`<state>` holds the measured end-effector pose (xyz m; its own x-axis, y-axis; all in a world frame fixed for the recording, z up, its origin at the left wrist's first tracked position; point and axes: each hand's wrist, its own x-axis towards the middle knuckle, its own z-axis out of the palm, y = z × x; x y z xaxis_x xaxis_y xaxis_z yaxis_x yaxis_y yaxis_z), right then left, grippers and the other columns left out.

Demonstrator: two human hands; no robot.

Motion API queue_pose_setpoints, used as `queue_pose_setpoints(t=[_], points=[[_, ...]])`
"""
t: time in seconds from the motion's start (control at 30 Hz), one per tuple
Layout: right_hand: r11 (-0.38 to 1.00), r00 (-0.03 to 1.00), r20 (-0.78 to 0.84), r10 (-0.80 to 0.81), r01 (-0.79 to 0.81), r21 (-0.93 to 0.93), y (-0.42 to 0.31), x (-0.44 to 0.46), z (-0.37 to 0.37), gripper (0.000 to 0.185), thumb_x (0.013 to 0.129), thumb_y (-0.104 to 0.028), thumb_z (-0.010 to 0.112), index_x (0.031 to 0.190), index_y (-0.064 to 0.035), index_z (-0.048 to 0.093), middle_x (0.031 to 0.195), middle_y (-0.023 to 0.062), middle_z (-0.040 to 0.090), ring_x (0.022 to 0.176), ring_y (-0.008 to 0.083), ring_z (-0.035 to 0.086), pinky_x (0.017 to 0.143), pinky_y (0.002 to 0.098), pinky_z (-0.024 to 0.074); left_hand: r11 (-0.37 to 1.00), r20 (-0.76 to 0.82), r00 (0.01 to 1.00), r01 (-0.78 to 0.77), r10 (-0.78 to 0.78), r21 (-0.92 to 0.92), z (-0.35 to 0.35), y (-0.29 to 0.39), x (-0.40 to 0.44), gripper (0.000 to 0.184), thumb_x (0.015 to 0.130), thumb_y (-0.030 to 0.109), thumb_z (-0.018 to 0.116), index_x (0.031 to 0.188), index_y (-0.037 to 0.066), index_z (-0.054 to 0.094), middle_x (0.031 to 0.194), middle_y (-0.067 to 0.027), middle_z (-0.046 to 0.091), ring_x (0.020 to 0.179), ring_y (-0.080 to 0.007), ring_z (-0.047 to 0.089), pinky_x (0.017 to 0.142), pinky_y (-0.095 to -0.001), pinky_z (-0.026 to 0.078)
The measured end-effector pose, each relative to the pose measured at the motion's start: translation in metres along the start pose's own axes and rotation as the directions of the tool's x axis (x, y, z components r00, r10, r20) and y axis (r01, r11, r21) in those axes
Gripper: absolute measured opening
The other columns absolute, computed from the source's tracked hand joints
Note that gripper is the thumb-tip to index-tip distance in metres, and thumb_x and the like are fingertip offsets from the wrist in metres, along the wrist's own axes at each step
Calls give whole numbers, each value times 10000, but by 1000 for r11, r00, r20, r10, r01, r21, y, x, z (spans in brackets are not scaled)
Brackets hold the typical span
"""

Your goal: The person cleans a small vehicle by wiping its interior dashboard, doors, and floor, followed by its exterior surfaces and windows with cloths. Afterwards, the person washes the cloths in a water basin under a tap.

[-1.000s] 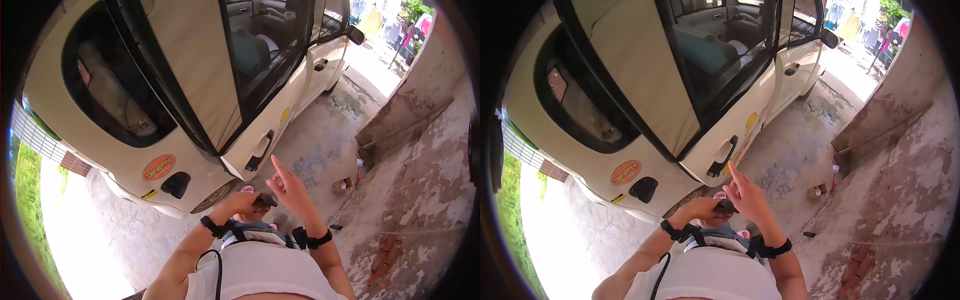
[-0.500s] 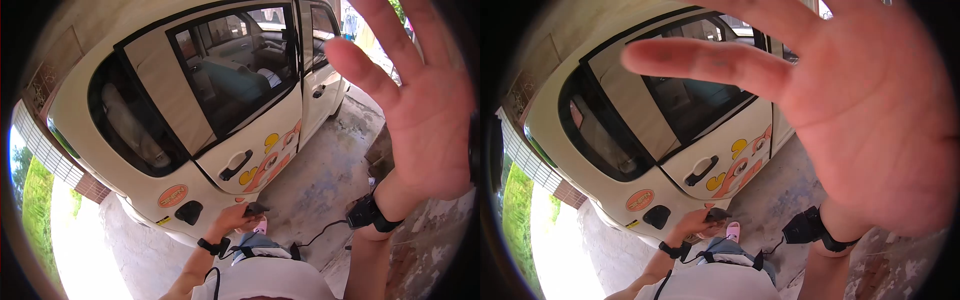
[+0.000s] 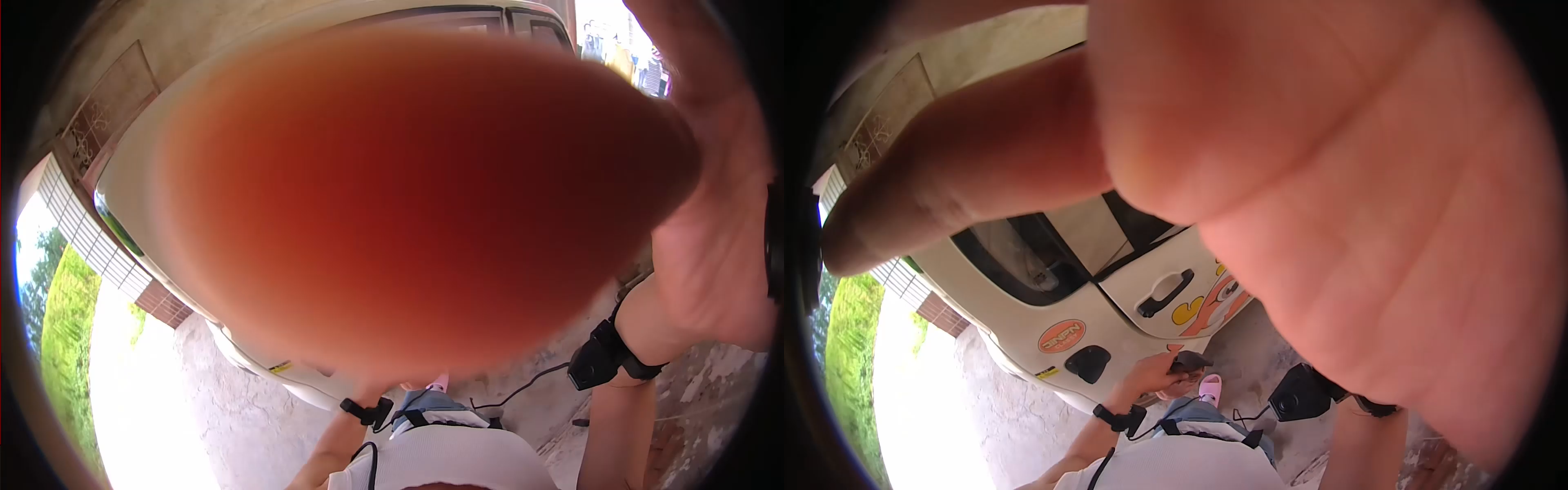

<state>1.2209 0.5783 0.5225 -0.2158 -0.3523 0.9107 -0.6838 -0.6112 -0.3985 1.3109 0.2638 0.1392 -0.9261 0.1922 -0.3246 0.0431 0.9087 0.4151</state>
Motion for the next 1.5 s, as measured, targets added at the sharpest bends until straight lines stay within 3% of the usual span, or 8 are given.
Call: queue_pose_setpoints(t=[0.1,0.17,0.23,0.43,0.7,0.87,1.13,1.5], points=[[1000,999,30,-20,20,-1,11,7,2,727,1002,-540,287,1445,36,319,1168,173,604,1029,247,598,852,356,431,1000,-135,991,-3,3,1,2,4,-4,509,850,434,637,1169,57,513,988,-204,656,951,-394,619,770,-458,495],[1000,999,53,-2,2,-3,26,15,8,726,1003,-539,283,1445,35,318,1168,176,605,1030,250,599,858,360,431,962,-165,986,-58,14,-266,5,1,-5,495,852,443,628,1137,54,518,1014,-198,646,966,-386,615,777,-461,496],[1000,996,89,4,-4,-3,44,34,15,725,1003,-539,280,1445,35,318,1169,178,605,1032,254,600,865,364,430,997,-144,987,64,-71,-52,-7,13,-14,465,853,451,607,1129,79,567,991,-183,663,940,-365,643,774,-459,517],[998,992,118,-44,38,55,65,51,39,722,1005,-538,271,1444,33,318,1170,185,607,1037,266,604,885,375,429,959,-233,940,206,-249,-194,2,-12,-55,535,858,492,611,1184,73,542,1029,-179,655,988,-367,627,795,-451,496],[952,952,-32,305,-306,-35,114,-45,40,718,1007,-536,258,1443,31,318,1172,194,609,1043,282,610,911,389,427,875,-269,837,420,-476,-240,-14,-22,-133,561,864,572,556,1186,116,614,1027,-148,674,957,-331,658,795,-435,520],[927,927,-29,374,-374,-8,124,-78,48,715,1008,-535,250,1443,30,318,1173,200,611,1047,292,613,928,398,425,823,-244,787,531,-567,-201,-4,-3,-148,557,906,578,475,1189,117,611,944,-170,686,935,-359,660,783,-438,526],[965,967,62,247,-251,73,108,-47,61,712,1011,-533,238,1442,27,317,1175,210,613,1054,308,618,954,413,423,830,-233,799,508,-554,-232,27,4,-160,545,914,547,474,1192,104,625,1054,-181,679,976,-355,649,817,-435,522],[916,978,153,-141,70,394,86,29,67,707,1014,-531,220,1440,24,317,1178,223,616,1063,329,626,990,433,420,841,-368,757,478,-540,-253,20,0,-162,510,910,520,506,1135,83,642,1038,-165,679,971,-349,650,809,-438,524]])
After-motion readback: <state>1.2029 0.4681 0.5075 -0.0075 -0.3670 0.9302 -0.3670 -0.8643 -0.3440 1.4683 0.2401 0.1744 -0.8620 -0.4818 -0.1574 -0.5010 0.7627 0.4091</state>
